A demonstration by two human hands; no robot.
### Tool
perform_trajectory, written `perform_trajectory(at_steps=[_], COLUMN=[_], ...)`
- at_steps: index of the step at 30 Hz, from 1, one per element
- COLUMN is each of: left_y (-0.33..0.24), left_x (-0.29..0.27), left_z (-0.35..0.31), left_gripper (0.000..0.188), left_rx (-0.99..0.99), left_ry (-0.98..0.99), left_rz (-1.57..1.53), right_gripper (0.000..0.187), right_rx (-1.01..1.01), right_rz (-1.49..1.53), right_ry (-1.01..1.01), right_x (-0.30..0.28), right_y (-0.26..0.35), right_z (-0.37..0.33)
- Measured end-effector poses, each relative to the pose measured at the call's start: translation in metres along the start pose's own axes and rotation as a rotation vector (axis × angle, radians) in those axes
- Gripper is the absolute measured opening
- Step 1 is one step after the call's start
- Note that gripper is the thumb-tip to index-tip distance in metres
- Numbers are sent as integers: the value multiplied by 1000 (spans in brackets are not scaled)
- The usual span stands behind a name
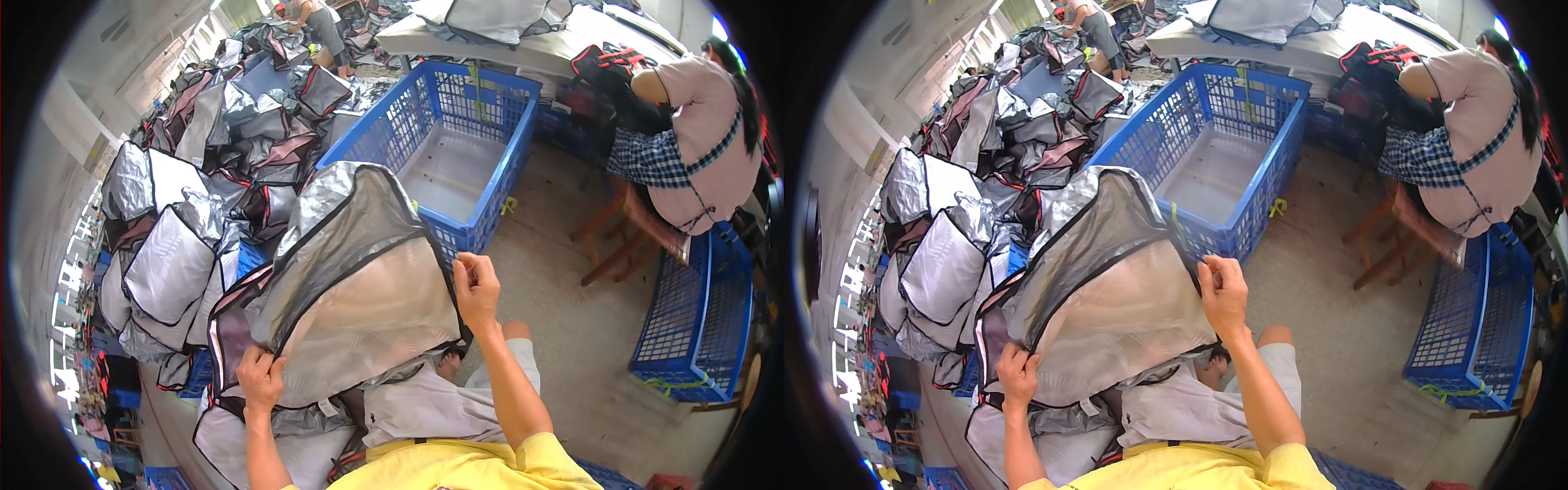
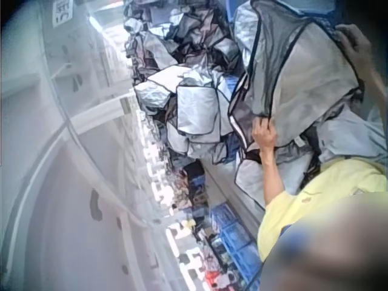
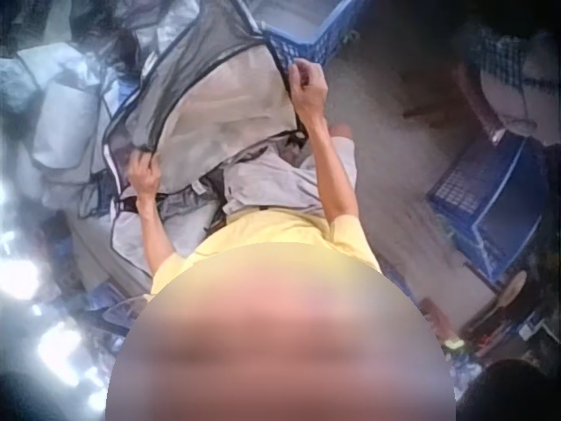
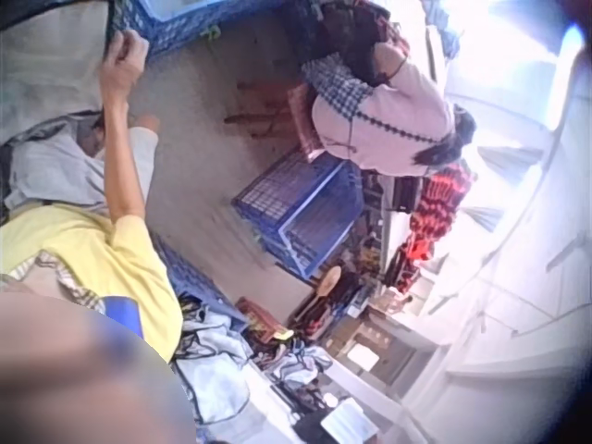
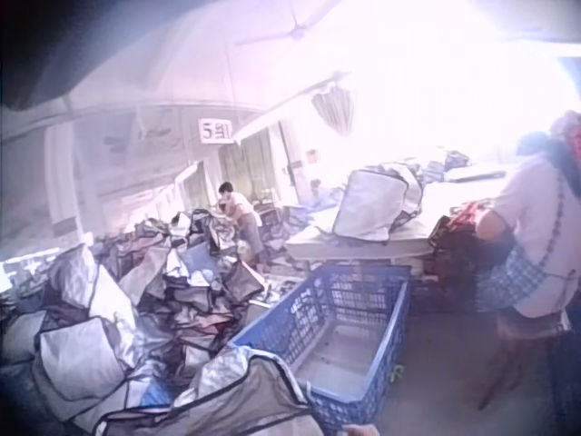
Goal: Folding and organizing grey and pink storage bags into blue crates.
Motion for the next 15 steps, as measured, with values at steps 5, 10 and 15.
perform_trajectory(at_steps=[5,10,15], left_y=[3,4,2], left_x=[5,5,5], left_z=[0,-3,-5], left_gripper=[38,42,43], left_rx=[19,27,27], left_ry=[-43,-57,-42], left_rz=[-16,-16,-26], right_gripper=[20,20,16], right_rx=[-304,-385,-458], right_rz=[-96,-187,-254], right_ry=[54,128,127], right_x=[5,17,28], right_y=[31,37,32], right_z=[27,38,41])
Point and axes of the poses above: each hand's wrist, its own z-axis towards the middle knuckle, its own x-axis out of the palm, y = z × x, the point moved 1 cm from there along z, towards the middle knuckle, and after that the axes turned 1 degree about -y, right-handed, at the moved point
